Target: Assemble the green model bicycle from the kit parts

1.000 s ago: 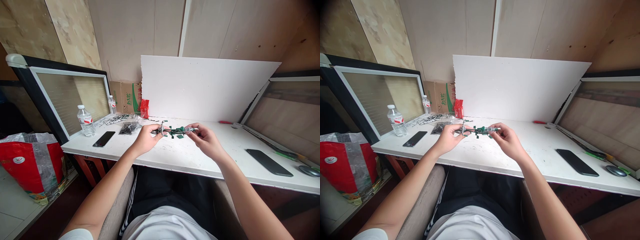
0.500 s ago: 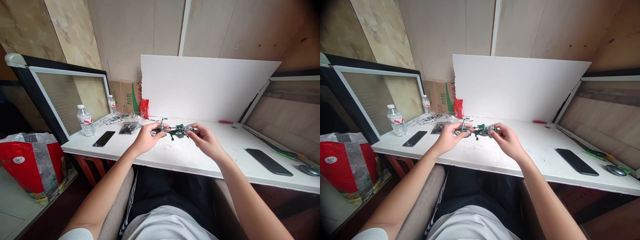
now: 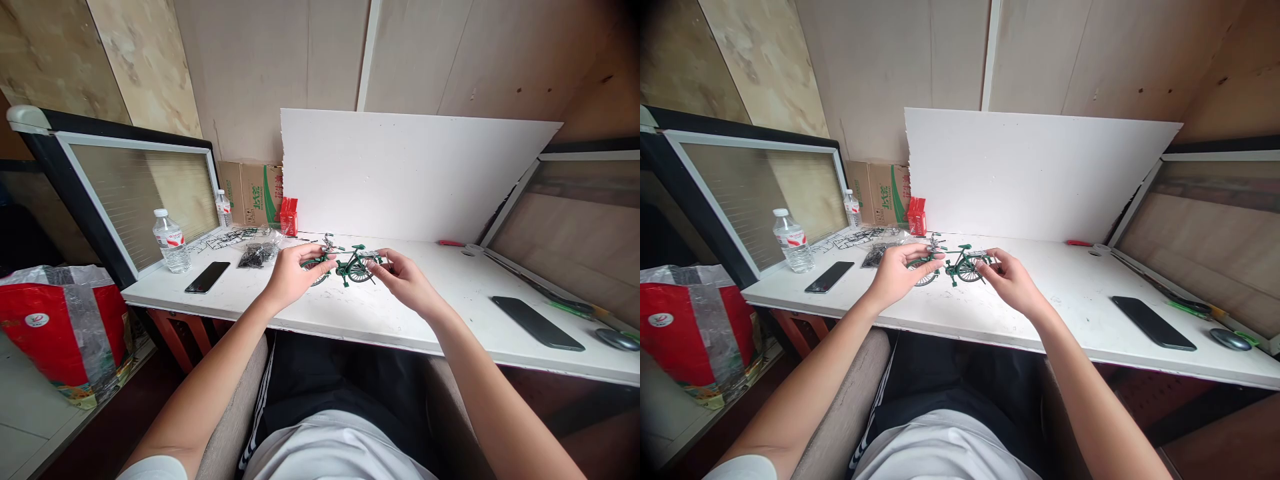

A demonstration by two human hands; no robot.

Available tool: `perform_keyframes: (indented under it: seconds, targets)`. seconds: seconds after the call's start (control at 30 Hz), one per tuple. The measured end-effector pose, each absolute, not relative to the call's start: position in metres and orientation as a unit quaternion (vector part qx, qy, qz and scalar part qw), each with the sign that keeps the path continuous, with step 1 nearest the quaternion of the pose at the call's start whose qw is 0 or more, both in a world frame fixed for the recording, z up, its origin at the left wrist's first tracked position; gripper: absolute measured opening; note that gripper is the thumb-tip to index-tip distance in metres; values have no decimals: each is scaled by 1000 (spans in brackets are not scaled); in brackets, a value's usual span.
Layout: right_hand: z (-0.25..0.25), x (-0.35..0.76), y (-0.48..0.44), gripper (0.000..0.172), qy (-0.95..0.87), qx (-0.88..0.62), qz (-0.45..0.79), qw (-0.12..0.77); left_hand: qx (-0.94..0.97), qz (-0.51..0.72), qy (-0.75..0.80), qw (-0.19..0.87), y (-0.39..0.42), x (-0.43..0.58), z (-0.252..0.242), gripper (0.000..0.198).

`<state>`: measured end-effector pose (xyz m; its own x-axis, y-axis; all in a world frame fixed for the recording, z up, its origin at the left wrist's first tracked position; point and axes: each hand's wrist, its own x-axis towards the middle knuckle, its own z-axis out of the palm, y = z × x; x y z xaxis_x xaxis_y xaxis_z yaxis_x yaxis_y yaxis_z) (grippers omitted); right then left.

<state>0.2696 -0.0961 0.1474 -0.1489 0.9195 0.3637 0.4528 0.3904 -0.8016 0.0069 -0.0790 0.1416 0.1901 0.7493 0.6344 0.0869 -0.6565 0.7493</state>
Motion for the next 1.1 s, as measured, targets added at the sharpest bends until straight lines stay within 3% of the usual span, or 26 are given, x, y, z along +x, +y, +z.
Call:
perform_keyframes:
  seconds: [0.23, 0.47, 0.77, 1.1]
  targets:
    - [156, 267, -108, 44, -668, -519, 239, 477, 723, 585, 343, 132, -77, 8, 136, 25]
    - [154, 251, -120, 55, -723, -443, 211, 486, 751, 559, 342, 78, -82, 25, 122, 24]
    - [142, 247, -111, 56, -732, -462, 178, 467, 771, 524, 350, 87, -91, 37, 118, 20]
    - [139, 252, -100, 60, -714, -448, 183, 506, 769, 514, 299, 232, -91, 29, 129, 32]
